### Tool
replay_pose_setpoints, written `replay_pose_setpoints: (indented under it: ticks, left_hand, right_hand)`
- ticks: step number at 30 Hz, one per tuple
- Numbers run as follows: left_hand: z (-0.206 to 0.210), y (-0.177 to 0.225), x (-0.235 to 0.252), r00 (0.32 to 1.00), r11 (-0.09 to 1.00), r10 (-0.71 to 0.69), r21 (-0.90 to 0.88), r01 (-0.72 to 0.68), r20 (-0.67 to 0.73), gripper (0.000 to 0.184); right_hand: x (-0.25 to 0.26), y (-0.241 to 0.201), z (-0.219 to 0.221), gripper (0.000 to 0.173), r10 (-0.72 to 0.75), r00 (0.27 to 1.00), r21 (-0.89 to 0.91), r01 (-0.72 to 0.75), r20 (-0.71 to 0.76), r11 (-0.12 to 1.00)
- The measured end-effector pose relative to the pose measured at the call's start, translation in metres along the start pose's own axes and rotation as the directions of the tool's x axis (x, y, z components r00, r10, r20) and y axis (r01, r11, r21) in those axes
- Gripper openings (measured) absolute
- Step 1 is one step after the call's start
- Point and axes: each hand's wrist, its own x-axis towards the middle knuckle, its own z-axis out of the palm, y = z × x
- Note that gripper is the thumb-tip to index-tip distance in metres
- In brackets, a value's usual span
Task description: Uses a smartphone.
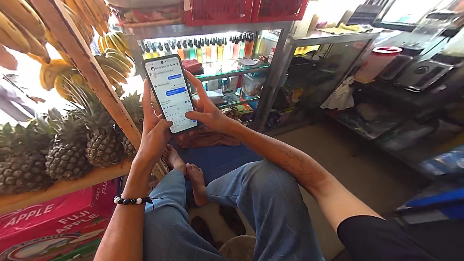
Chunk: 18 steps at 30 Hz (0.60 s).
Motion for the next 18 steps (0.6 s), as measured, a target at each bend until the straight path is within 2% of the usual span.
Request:
replay_pose_setpoints:
  ticks: [18]
  left_hand:
    - [-0.0018, -0.0008, -0.0011, 1.0, 1.0, 0.028, -0.013, -0.027, 0.008, 0.095]
  right_hand:
    - [-0.0004, 0.0035, -0.0019, 0.089, -0.051, 0.998, -0.021, 0.051, 0.028, 0.998]
